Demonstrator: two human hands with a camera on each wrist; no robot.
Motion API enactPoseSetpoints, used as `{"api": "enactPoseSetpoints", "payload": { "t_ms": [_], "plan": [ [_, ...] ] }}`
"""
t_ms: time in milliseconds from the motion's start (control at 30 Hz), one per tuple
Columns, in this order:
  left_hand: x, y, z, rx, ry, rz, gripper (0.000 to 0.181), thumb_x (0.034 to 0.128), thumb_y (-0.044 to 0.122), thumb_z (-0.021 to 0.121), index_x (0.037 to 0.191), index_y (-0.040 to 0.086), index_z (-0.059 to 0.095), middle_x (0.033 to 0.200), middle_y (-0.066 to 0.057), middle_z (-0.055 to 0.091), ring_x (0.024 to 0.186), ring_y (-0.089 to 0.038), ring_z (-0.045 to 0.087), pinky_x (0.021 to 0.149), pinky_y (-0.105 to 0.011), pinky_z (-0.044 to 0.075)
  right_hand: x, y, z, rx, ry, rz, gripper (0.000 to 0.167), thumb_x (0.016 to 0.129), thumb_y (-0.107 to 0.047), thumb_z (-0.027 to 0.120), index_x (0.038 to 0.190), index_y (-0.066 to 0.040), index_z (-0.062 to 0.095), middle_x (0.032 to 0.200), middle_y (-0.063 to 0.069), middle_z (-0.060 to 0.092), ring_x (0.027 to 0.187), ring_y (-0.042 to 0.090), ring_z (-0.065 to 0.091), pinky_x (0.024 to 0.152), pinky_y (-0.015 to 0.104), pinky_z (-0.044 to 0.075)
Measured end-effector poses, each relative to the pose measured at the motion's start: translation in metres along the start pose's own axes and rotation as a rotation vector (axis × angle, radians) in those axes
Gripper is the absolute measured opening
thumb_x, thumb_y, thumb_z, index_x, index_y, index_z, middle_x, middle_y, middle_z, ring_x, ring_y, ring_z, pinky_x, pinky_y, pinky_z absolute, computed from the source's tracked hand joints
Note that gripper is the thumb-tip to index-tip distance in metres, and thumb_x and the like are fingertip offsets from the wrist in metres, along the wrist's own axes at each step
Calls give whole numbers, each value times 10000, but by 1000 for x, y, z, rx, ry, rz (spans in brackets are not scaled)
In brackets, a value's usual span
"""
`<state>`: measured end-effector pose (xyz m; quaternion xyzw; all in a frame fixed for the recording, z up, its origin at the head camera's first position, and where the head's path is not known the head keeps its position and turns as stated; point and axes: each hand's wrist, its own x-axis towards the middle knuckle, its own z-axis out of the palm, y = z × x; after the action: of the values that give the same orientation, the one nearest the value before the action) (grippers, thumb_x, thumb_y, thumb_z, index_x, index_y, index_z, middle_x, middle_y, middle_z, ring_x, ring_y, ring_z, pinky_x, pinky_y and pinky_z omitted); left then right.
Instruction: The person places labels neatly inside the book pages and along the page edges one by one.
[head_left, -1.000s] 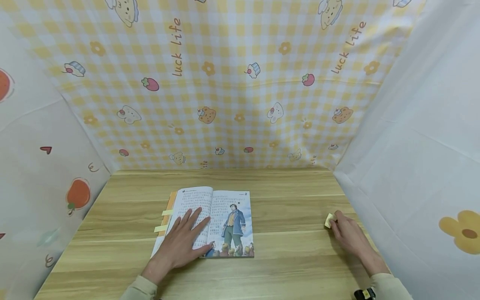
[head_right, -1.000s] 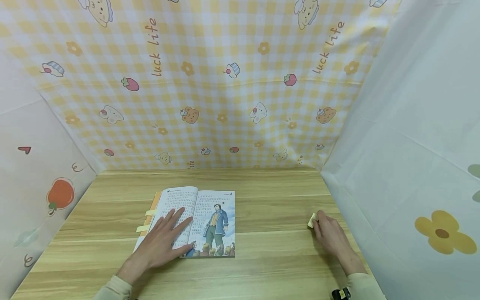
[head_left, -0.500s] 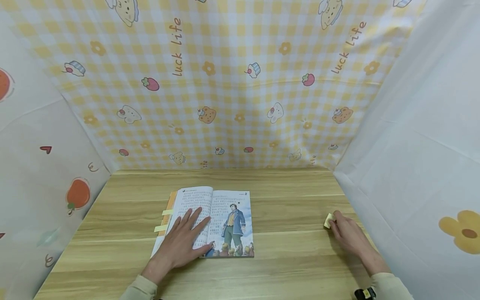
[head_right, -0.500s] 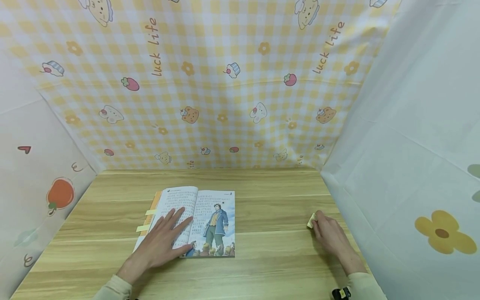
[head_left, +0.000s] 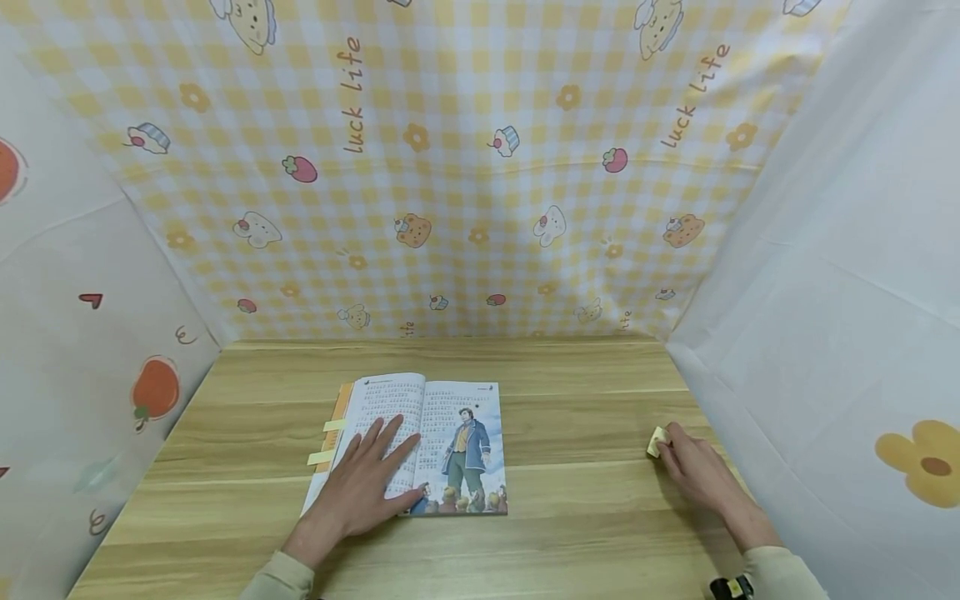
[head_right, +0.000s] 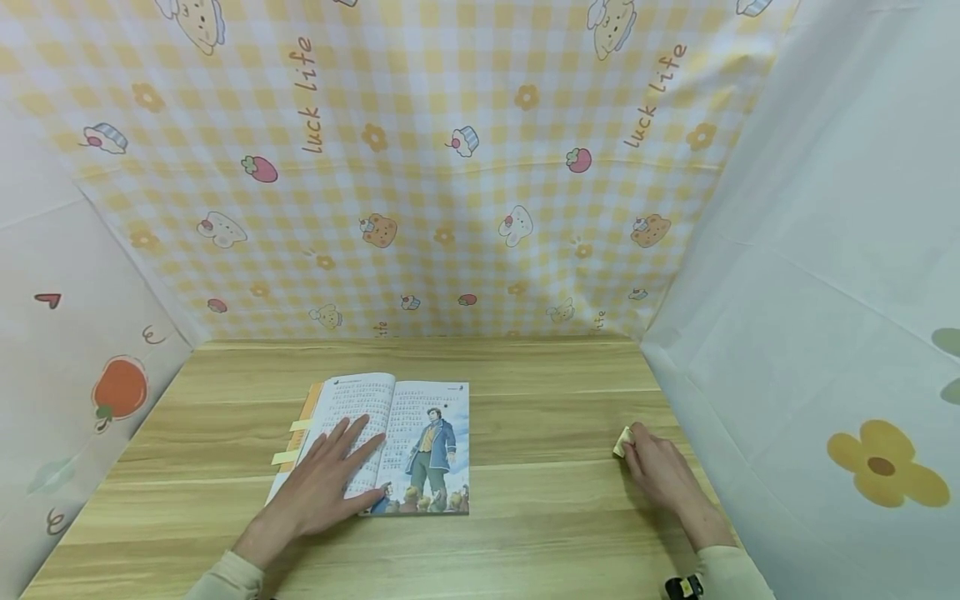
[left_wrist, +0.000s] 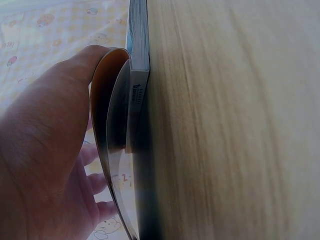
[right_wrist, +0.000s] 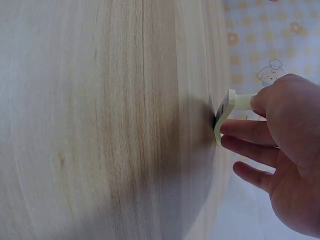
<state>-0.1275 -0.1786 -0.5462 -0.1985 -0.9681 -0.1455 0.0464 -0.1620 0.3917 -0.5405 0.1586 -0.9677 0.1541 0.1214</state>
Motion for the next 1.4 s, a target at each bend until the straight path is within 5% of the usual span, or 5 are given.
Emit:
{"api": "enactPoseSetpoints", "payload": {
  "t_ms": [1400],
  "plan": [
    [-1,0,3,-11,37,15,805,1013,651,749,1662,204,585,1822,-195,405,1676,-529,389,1304,-780,382,4,2,-12,126,-146,19,257,1148,-72,617,951,-139,466,703,-75,371,584,-5,255,530,207,277]
  ]
}}
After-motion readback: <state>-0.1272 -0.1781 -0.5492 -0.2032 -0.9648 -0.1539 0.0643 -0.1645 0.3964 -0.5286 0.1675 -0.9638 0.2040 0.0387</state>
